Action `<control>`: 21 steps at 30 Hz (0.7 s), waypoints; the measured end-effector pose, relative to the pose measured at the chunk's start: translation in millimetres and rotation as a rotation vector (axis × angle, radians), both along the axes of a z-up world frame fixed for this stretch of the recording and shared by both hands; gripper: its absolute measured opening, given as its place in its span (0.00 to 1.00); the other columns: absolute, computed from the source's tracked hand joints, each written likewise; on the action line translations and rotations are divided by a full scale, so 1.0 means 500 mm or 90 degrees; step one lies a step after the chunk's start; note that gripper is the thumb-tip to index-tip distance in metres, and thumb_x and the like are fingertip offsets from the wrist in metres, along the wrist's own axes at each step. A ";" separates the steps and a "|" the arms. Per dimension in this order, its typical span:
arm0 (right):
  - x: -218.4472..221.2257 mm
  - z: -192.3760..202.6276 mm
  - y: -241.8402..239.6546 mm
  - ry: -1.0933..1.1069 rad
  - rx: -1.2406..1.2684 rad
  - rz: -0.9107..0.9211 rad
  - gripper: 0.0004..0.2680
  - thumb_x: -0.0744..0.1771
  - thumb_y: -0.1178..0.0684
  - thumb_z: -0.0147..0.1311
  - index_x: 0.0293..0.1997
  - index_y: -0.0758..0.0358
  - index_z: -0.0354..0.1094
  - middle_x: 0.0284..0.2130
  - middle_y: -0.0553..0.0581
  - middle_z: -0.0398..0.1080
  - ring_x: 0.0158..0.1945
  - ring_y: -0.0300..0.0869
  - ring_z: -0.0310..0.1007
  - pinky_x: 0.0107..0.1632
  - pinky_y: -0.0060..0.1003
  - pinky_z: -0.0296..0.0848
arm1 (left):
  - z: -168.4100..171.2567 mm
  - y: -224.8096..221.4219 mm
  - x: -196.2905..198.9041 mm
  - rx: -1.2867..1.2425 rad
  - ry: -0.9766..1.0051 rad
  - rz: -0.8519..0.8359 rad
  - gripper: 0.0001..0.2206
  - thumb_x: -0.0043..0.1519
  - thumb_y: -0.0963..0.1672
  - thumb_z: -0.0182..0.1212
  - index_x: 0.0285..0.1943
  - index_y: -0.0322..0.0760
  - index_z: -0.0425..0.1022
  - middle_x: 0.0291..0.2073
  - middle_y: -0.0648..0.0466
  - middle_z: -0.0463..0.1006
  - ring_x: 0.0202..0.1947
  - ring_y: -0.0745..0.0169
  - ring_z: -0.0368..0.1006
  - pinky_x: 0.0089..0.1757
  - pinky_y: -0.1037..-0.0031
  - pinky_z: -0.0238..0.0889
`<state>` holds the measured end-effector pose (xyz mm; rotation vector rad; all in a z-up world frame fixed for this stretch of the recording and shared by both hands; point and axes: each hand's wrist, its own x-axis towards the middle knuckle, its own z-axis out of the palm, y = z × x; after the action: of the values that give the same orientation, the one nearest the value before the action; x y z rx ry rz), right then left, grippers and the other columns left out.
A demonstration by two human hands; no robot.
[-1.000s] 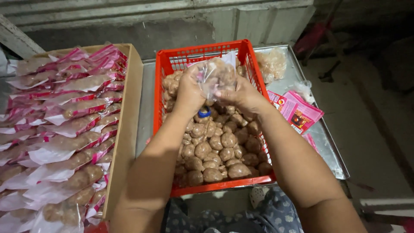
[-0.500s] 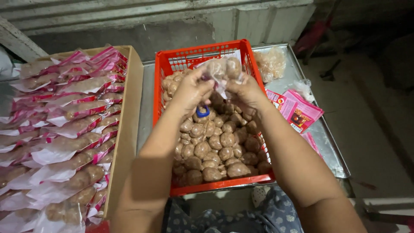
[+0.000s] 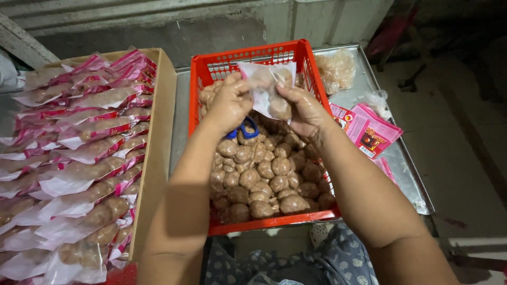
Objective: The person places meatballs into small plastic bags by hand, adds a label to the bags, and places the filled bags into a cardboard box.
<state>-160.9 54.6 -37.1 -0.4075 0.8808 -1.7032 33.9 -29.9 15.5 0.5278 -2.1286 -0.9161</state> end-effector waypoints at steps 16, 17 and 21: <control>0.040 0.064 0.033 -0.140 -0.003 0.067 0.15 0.64 0.47 0.65 0.49 0.64 0.68 0.34 0.54 0.73 0.36 0.46 0.79 0.48 0.55 0.81 | 0.021 0.015 -0.007 -0.190 0.045 0.187 0.04 0.50 0.44 0.65 0.28 0.56 0.78 0.52 0.69 0.76 0.51 0.65 0.78 0.47 0.74 0.70; 0.049 0.078 0.041 -0.152 -0.020 0.065 0.14 0.65 0.48 0.65 0.49 0.64 0.68 0.33 0.54 0.72 0.35 0.46 0.79 0.49 0.57 0.81 | 0.033 0.026 -0.005 -0.199 0.049 0.171 0.04 0.50 0.45 0.66 0.30 0.55 0.77 0.53 0.68 0.77 0.52 0.65 0.78 0.47 0.73 0.70; 0.042 0.085 0.043 -0.170 -0.030 0.068 0.15 0.65 0.47 0.64 0.48 0.65 0.66 0.33 0.54 0.71 0.36 0.46 0.78 0.49 0.57 0.81 | 0.037 0.035 -0.016 -0.211 0.143 0.090 0.04 0.53 0.42 0.67 0.29 0.40 0.76 0.51 0.52 0.80 0.51 0.46 0.78 0.48 0.65 0.70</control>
<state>-139.7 76.0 5.5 -0.2459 0.6142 -1.6364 25.8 -12.4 34.0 0.3806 -1.9563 -0.5034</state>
